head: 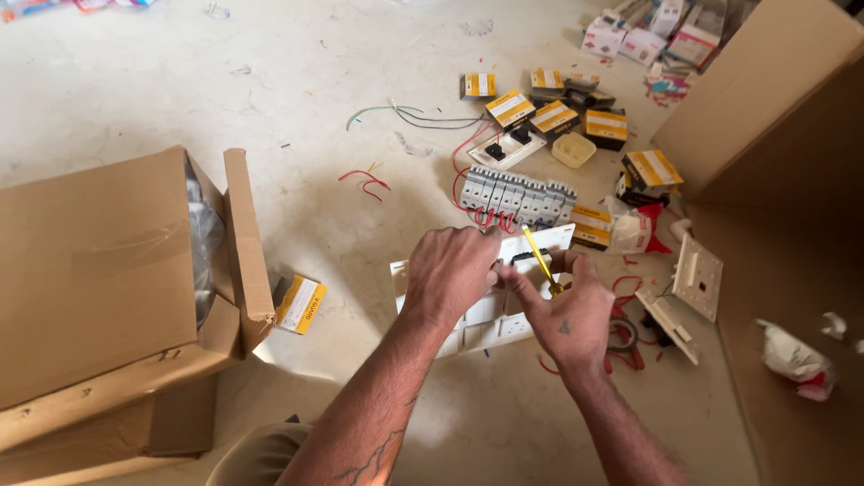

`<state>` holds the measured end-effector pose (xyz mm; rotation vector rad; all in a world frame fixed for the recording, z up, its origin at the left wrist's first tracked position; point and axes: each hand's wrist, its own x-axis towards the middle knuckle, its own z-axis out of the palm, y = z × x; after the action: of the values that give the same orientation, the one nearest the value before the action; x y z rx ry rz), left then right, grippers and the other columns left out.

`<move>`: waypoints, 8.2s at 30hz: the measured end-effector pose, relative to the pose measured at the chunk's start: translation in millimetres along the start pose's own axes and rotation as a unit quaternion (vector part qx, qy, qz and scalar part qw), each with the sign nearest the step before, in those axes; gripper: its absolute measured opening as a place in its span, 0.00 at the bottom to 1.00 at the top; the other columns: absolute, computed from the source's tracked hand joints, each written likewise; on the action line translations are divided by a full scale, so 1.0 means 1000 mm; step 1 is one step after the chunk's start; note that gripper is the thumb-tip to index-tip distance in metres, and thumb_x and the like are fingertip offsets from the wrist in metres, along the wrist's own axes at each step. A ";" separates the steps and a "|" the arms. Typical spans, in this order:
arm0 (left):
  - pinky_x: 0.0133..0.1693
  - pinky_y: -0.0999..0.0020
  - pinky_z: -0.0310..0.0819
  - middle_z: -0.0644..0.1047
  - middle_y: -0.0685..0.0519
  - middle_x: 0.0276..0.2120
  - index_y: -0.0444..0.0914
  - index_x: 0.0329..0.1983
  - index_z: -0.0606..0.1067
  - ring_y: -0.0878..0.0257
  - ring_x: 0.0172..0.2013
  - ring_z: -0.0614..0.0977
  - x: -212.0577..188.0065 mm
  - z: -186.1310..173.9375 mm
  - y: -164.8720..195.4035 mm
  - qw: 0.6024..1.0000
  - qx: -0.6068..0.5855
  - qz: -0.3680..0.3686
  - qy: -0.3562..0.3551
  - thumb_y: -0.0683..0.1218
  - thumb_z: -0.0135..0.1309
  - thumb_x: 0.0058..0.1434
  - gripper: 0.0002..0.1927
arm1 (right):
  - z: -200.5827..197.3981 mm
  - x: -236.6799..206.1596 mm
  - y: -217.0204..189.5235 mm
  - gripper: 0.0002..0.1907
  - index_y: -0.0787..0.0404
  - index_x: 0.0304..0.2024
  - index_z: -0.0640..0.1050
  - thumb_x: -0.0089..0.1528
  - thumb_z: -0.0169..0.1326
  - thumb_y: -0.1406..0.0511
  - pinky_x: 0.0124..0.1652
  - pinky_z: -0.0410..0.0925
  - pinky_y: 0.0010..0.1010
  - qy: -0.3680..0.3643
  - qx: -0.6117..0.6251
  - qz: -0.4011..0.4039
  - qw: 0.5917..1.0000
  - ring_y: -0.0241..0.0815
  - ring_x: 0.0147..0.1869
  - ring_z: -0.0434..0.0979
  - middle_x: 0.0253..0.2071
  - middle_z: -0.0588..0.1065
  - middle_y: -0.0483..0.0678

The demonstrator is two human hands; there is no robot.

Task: The person assembles an electrical switchboard on the floor, using a screwdriver to pry out plastic covers and insert individual switches into the faceplate.

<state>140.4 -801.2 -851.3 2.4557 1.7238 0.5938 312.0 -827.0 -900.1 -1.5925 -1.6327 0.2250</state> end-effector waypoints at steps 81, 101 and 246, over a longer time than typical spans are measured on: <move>0.39 0.52 0.76 0.82 0.46 0.29 0.41 0.34 0.82 0.49 0.34 0.85 0.006 -0.027 -0.037 0.993 0.021 -0.111 -0.038 0.58 0.72 0.48 0.20 | -0.024 -0.013 0.012 0.09 0.62 0.43 0.81 0.62 0.61 0.66 0.31 0.75 0.40 -0.086 -0.155 -0.294 0.939 0.52 0.31 0.81 0.41 0.79 0.53; 0.32 0.53 0.74 0.81 0.52 0.25 0.43 0.25 0.81 0.51 0.28 0.83 -0.005 -0.039 -0.029 0.973 -0.051 -0.223 0.032 0.61 0.76 0.37 0.22 | -0.099 0.010 -0.022 0.11 0.63 0.38 0.83 0.58 0.65 0.62 0.34 0.74 0.36 -0.083 -0.007 -0.080 0.993 0.45 0.32 0.82 0.36 0.81 0.50; 0.33 0.51 0.75 0.82 0.49 0.25 0.42 0.29 0.82 0.49 0.29 0.84 -0.001 -0.030 0.023 0.958 -0.125 -0.260 0.006 0.64 0.70 0.45 0.23 | -0.023 0.009 0.008 0.42 0.69 0.57 0.71 0.57 0.60 0.42 0.44 0.72 0.52 -0.089 -0.073 -0.044 0.992 0.63 0.49 0.78 0.48 0.73 0.62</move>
<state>149.5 -814.6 -817.3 1.7328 2.0374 0.7042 334.3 -827.2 -886.2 -1.6432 -1.8894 0.2101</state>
